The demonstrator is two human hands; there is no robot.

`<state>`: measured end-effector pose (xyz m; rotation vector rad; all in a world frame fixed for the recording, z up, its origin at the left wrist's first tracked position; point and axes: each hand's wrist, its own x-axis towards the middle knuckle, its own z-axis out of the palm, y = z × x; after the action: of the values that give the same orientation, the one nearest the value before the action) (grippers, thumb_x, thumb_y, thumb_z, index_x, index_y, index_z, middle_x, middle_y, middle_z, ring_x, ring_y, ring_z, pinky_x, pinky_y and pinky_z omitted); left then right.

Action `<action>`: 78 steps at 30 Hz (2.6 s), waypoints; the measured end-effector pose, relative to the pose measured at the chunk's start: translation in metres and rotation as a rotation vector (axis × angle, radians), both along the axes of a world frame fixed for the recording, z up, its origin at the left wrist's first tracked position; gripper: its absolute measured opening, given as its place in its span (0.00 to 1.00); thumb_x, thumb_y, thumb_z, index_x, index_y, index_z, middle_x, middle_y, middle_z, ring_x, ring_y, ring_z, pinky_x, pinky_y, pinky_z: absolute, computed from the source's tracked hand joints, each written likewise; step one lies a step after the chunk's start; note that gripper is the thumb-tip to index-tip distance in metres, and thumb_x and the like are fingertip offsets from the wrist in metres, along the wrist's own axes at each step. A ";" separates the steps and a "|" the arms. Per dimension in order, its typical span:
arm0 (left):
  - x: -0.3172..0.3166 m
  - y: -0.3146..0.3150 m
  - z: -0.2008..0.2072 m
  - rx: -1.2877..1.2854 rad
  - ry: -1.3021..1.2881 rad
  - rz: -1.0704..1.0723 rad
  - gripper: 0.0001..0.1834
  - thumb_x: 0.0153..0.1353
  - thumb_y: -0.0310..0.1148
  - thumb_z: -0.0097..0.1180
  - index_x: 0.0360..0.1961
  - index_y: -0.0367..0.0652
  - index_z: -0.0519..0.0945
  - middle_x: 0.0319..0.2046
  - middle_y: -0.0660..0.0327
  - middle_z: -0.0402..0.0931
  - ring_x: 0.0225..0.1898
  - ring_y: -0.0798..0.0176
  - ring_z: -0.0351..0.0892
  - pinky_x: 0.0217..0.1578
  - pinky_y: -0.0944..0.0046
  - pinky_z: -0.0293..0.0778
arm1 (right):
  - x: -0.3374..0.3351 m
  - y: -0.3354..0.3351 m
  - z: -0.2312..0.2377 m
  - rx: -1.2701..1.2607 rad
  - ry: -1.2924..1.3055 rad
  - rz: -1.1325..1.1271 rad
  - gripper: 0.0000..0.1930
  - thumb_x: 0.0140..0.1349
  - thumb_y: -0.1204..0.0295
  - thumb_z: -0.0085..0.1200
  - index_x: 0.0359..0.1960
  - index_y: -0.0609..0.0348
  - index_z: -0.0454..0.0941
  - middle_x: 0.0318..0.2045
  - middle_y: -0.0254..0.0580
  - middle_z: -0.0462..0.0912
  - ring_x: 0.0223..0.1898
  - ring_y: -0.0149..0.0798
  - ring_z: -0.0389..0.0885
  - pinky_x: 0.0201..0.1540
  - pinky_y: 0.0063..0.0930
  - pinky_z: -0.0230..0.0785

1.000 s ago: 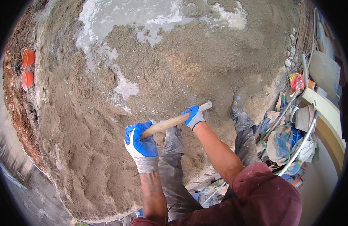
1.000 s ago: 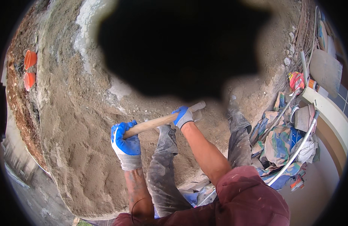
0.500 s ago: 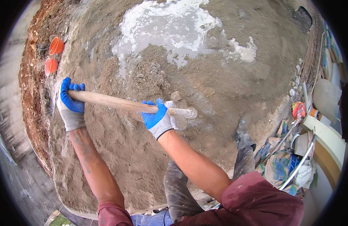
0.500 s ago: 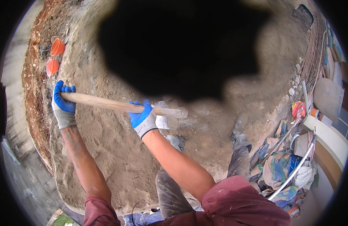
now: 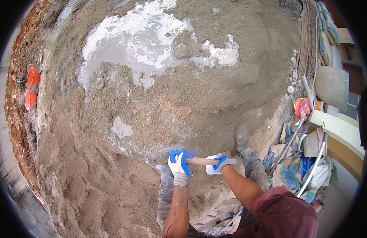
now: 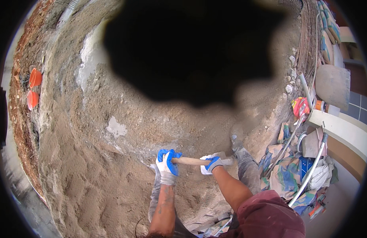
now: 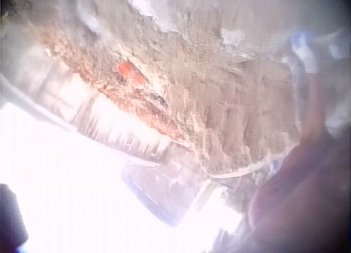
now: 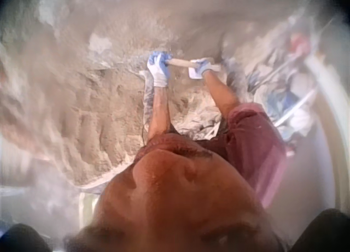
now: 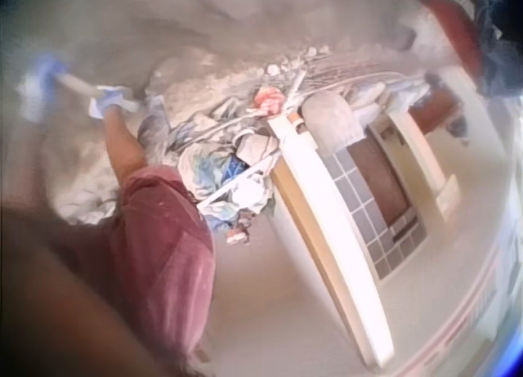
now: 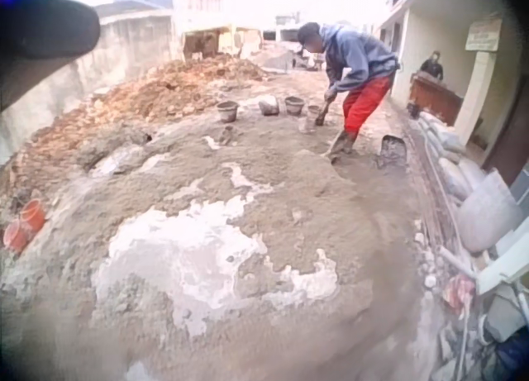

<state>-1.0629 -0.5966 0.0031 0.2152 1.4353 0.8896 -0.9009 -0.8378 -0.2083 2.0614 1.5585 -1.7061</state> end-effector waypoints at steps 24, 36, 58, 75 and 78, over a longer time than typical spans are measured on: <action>-0.072 0.413 0.237 0.576 -0.056 -0.066 0.04 0.63 0.28 0.52 0.33 0.38 0.74 0.23 0.61 0.71 0.28 0.59 0.74 0.47 0.52 0.76 | -0.033 0.463 0.301 -0.098 1.520 -2.234 0.13 0.68 0.66 0.48 0.42 0.64 0.62 0.37 0.53 0.71 0.43 0.55 0.74 0.53 0.53 0.71; 0.135 -0.003 0.142 -0.576 -0.257 -1.217 0.17 0.66 0.35 0.56 0.49 0.32 0.76 0.30 0.58 0.80 0.27 0.67 0.80 0.30 0.68 0.78 | 0.290 0.101 0.187 -0.027 0.365 -2.305 0.04 0.58 0.73 0.52 0.30 0.56 0.69 0.19 0.41 0.69 0.16 0.44 0.69 0.20 0.40 0.70; 0.275 0.056 0.007 -0.599 -0.422 -1.073 0.08 0.61 0.29 0.59 0.37 0.40 0.72 0.21 0.64 0.71 0.17 0.70 0.70 0.17 0.67 0.71 | 0.401 0.249 0.026 0.000 0.129 -1.515 0.06 0.53 0.76 0.54 0.29 0.64 0.71 0.19 0.44 0.73 0.17 0.43 0.74 0.21 0.39 0.74; -0.023 0.318 0.352 -0.286 0.302 -1.322 0.16 0.52 0.26 0.65 0.40 0.34 0.75 0.21 0.64 0.73 0.14 0.71 0.71 0.13 0.69 0.70 | 0.010 0.522 0.289 0.095 1.320 -1.770 0.09 0.62 0.75 0.52 0.38 0.62 0.64 0.27 0.45 0.69 0.22 0.44 0.72 0.27 0.43 0.76; -0.039 0.350 0.370 -0.262 0.469 -1.547 0.15 0.51 0.26 0.66 0.39 0.35 0.75 0.21 0.63 0.74 0.14 0.72 0.71 0.14 0.70 0.70 | -0.014 0.549 0.324 -0.106 1.249 -1.929 0.14 0.64 0.73 0.53 0.45 0.62 0.60 0.30 0.46 0.69 0.22 0.42 0.71 0.28 0.45 0.77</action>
<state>-1.1020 -0.2465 0.3727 1.1770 1.2783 -0.6501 -0.9144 -0.2884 0.1153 2.2344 -1.8445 -3.4619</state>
